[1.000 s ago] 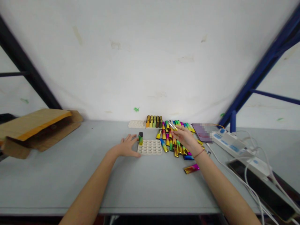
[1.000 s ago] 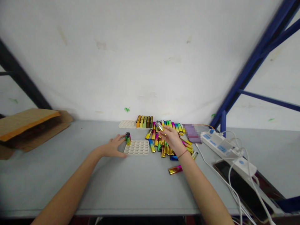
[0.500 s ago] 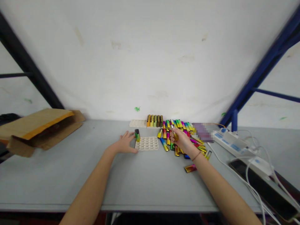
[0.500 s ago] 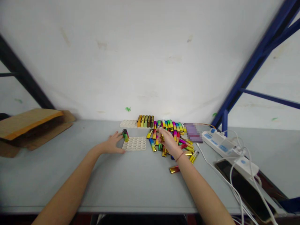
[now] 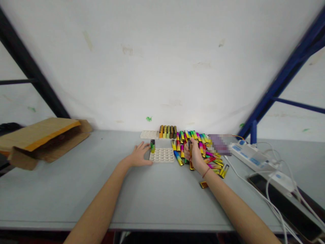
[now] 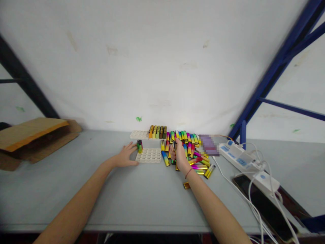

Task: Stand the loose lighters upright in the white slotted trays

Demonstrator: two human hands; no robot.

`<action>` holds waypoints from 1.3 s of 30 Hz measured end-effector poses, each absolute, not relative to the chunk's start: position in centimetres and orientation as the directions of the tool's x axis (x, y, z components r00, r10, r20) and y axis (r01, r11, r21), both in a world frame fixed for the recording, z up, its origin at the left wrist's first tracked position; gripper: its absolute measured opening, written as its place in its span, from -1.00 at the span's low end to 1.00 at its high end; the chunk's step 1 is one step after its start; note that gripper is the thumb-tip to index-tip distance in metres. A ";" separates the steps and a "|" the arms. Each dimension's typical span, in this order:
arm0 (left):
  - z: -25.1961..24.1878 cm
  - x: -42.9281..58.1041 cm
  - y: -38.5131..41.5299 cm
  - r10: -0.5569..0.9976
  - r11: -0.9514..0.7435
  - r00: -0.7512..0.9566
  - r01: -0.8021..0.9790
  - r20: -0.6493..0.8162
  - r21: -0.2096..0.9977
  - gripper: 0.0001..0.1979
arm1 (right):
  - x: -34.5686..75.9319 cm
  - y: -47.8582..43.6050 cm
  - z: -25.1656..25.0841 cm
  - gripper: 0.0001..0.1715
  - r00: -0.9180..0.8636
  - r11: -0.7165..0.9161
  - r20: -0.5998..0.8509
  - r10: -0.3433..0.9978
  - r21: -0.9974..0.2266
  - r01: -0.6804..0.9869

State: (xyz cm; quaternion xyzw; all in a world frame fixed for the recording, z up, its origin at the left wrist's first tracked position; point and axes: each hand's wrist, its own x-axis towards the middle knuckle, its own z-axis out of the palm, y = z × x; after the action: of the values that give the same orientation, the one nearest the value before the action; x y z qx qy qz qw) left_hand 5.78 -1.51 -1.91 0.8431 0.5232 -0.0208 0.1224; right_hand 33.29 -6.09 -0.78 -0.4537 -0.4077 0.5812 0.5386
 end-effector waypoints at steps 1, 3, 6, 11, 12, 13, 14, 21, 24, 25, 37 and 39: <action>-2.0 5.9 -1.5 0.875 -0.429 0.457 0.884 -0.158 0.186 -0.06 | 33.3 -6.1 -0.7 -0.32 0.015 -0.102 -0.110 0.994 -0.959 -0.266; -2.1 6.0 -1.6 0.874 -0.436 0.464 0.880 -0.145 0.190 -0.06 | 33.3 -6.2 -0.5 -0.35 0.079 -0.115 -0.144 0.986 -0.951 -0.287; -2.2 6.1 -1.5 0.876 -0.434 0.462 0.881 -0.142 0.188 -0.07 | 33.2 -6.3 -0.3 -0.44 0.150 -0.127 -0.182 0.972 -0.940 -0.318; -2.4 6.0 -1.5 0.874 -0.439 0.465 0.880 -0.142 0.182 -0.08 | 33.0 -6.1 -0.1 -0.53 0.219 -0.070 -0.146 0.965 -0.945 -0.320; -2.4 6.0 -1.5 0.872 -0.444 0.470 0.877 -0.135 0.185 -0.09 | 32.9 -6.1 0.0 -0.54 0.241 -0.053 -0.137 0.961 -0.943 -0.327; -2.5 5.9 -1.5 0.872 -0.447 0.473 0.874 -0.126 0.190 -0.09 | 32.8 -6.2 0.0 -0.55 0.263 -0.039 -0.133 0.956 -0.941 -0.335; -2.6 5.9 -1.4 0.872 -0.450 0.476 0.872 -0.118 0.194 -0.09 | 32.8 -6.2 0.1 -0.56 0.284 -0.029 -0.132 0.950 -0.939 -0.342; -3.1 5.7 -1.1 0.863 -0.473 0.497 0.858 -0.091 0.203 -0.12 | 32.5 -6.4 0.2 -0.50 0.305 -0.091 -0.227 0.925 -0.912 -0.401; -3.1 5.7 -1.2 0.861 -0.481 0.502 0.855 -0.081 0.195 -0.14 | 32.6 -6.4 0.1 -0.51 0.293 -0.053 -0.190 0.937 -0.906 -0.419; -3.1 5.7 -1.2 0.860 -0.483 0.504 0.855 -0.079 0.192 -0.14 | 32.7 -6.4 0.2 -0.52 0.282 -0.049 -0.183 0.942 -0.904 -0.424; -3.2 5.6 -1.2 0.863 -0.476 0.496 0.862 -0.098 0.176 -0.12 | 32.8 -6.5 0.3 -0.43 0.291 -0.063 -0.196 0.936 -0.909 -0.411; -3.2 5.6 -1.2 0.862 -0.476 0.497 0.860 -0.093 0.182 -0.12 | 32.8 -6.5 0.2 -0.44 0.278 -0.066 -0.200 0.939 -0.903 -0.424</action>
State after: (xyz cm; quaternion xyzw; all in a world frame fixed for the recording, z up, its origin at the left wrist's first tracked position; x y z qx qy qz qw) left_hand 5.59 -1.19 -3.19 0.8592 0.5012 0.0055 0.1027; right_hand 32.75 -6.53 0.19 -0.4911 -0.2623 0.5404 0.6309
